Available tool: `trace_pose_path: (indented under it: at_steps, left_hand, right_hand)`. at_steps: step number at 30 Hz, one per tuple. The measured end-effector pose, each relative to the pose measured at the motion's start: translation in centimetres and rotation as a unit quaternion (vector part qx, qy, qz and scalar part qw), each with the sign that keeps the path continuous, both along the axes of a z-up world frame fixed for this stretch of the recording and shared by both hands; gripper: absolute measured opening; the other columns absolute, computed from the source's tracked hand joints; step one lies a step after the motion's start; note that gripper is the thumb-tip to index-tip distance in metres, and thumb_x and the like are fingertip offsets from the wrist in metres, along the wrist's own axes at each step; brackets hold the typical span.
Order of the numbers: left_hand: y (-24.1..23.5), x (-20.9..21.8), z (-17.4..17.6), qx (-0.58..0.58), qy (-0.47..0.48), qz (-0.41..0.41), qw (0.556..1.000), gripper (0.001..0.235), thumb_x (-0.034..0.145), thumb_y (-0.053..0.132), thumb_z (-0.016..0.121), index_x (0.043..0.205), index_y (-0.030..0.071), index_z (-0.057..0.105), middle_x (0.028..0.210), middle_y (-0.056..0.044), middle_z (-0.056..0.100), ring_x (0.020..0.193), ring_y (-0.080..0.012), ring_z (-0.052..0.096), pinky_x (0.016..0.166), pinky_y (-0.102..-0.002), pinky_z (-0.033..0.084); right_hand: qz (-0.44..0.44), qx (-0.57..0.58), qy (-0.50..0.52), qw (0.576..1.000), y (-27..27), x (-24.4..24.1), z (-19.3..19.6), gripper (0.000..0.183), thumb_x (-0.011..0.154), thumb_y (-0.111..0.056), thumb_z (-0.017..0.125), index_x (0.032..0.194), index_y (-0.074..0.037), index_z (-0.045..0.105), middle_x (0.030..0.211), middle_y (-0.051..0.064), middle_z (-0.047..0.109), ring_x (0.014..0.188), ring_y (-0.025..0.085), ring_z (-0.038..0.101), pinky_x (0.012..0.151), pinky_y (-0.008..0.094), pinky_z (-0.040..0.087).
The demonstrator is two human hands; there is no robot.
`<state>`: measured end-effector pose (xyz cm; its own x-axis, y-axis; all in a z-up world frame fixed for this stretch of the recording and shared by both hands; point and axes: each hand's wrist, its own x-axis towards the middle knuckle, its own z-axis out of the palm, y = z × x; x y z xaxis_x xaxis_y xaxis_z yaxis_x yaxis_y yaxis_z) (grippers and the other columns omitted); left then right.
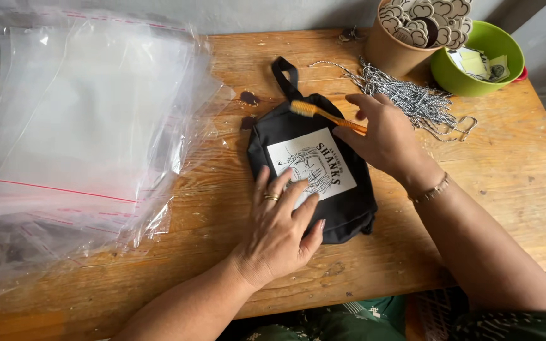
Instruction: The person uses a small orange brush to clean a black fabric pouch on a wooden table. They then pick up a silver chain and a cartoon character cutout, threading the chain through the cutout to assemble a keychain.
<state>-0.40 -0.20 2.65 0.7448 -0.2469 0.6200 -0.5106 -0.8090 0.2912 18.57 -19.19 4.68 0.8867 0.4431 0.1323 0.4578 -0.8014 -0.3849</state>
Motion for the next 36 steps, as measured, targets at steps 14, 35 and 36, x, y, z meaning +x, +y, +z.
trace_pose_path:
  at_steps: [14,35,36]
  left_hand:
    - [0.0,0.7,-2.9,0.106,0.163,0.091,0.977,0.092,0.091,0.054,0.051,0.148,-0.016,0.035,0.161,-0.04,0.022,0.154,-0.0498,0.014,0.126,-0.062,0.007]
    - [0.2,0.3,-0.8,0.065,0.059,0.109,0.99,0.069,0.095,0.053,0.044,0.13,-0.004,0.062,0.136,-0.03,0.059,0.115,-0.0429,0.056,0.089,-0.055,0.043]
    - [0.3,0.2,-0.7,0.033,0.024,0.102,0.994,0.061,0.095,0.048,0.048,0.124,-0.002,0.067,0.125,-0.025,0.068,0.098,-0.0411,0.062,0.078,-0.053,0.048]
  right_hand:
    - [0.171,-0.063,0.276,0.944,-8.3,-1.3,1.8,0.009,0.087,-0.02,0.075,0.09,-0.021,0.084,0.079,-0.005,0.076,0.07,0.009,0.067,0.065,0.026,0.051]
    - [0.005,0.129,-0.032,0.991,-4.1,0.2,2.1,0.024,0.099,-0.01,0.068,0.121,-0.011,0.077,0.094,0.007,0.059,0.076,0.02,0.056,0.075,0.034,0.045]
    - [-0.01,0.113,-0.001,0.994,-4.3,-0.6,2.8,0.026,0.1,-0.012,0.067,0.124,-0.012,0.076,0.089,0.004,0.053,0.067,0.017,0.049,0.07,0.032,0.043]
